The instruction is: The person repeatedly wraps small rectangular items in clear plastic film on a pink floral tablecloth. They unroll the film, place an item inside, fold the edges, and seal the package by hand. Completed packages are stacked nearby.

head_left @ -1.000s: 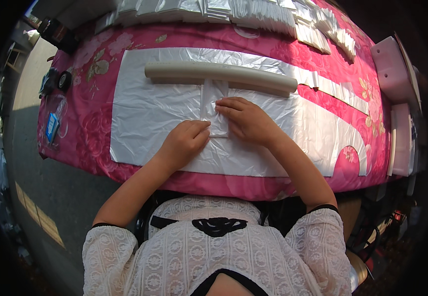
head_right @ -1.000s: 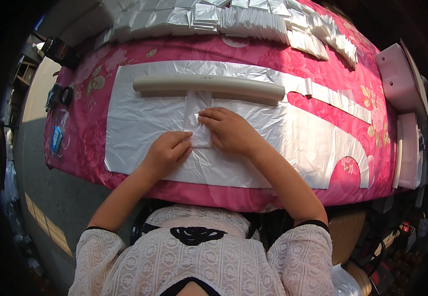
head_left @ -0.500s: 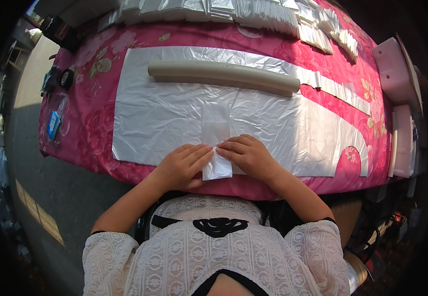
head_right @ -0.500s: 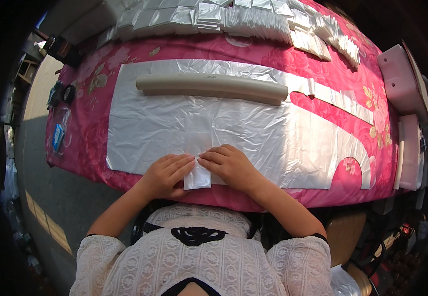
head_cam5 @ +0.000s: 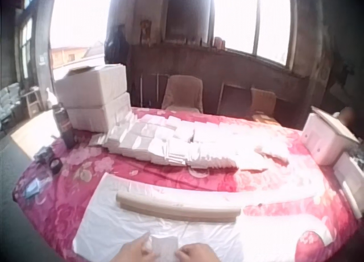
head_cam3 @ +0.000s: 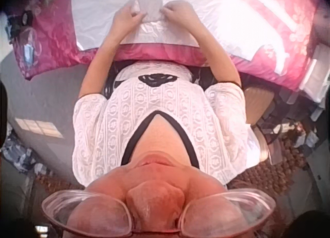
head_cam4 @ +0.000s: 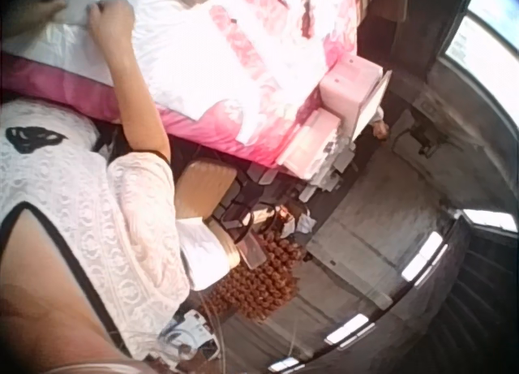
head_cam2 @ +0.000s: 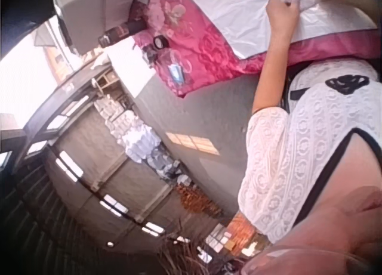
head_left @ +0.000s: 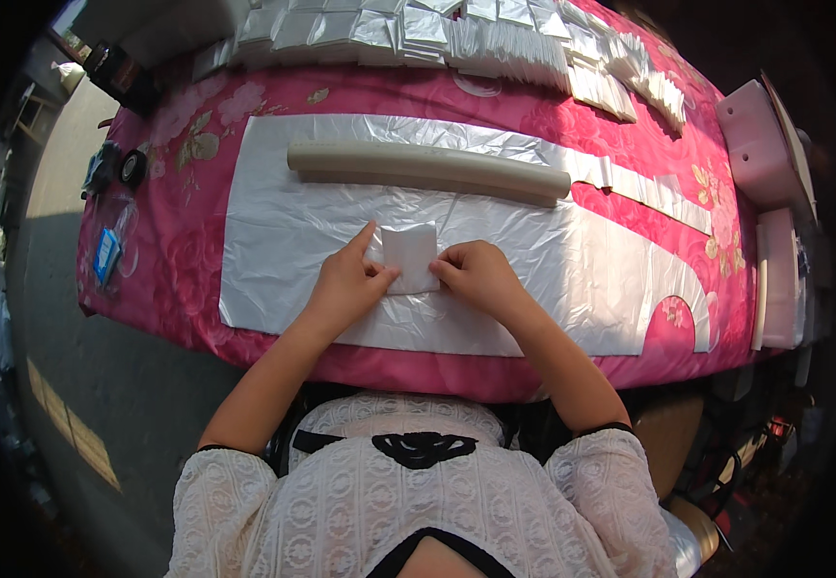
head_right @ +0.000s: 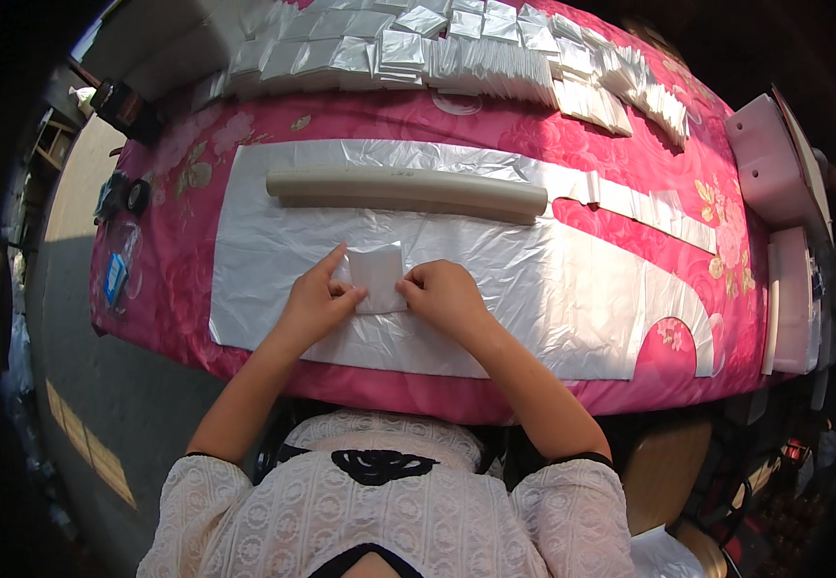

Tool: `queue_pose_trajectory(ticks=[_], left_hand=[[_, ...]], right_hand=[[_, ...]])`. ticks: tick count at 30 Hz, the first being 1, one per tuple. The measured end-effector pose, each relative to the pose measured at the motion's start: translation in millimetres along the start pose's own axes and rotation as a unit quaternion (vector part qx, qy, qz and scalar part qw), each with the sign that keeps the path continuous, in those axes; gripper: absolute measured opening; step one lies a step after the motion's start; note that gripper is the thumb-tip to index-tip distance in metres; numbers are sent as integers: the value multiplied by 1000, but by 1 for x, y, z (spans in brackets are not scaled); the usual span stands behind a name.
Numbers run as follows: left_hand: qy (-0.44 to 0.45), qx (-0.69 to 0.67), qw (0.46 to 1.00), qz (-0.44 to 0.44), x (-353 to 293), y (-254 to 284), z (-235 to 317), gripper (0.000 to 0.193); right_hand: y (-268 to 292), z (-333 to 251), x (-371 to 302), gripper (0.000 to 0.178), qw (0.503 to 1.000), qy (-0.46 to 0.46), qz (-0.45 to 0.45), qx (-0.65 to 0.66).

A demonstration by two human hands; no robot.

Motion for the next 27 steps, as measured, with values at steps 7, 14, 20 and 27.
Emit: queue_pose_trajectory(ticks=[7,14,20,27], left_hand=[[-134,155,976,70,-2,8,29,71],[-245,356,901,-12,-5,-60,34,100],[-220,354,909,-33,-1,-68,18,112],[-231,382,895,-24,-4,-68,16,122]], right_hand=[[-10,16,15,25,990,-87,-92,67],[-8,12,18,24,993,-64,-95,33],[-6,8,8,24,996,-53,-53,40],[12,-19,-33,28,971,-1,87,-223]])
Point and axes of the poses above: each hand's wrist, its own x-axis towards the middle knuckle, its own y-axis out of the back of the hand, z = x × y, the point moved 9 cm from there along x, towards the middle knuckle, and after that the axes turned 6 degrees about -x, right-handed, at the moved point
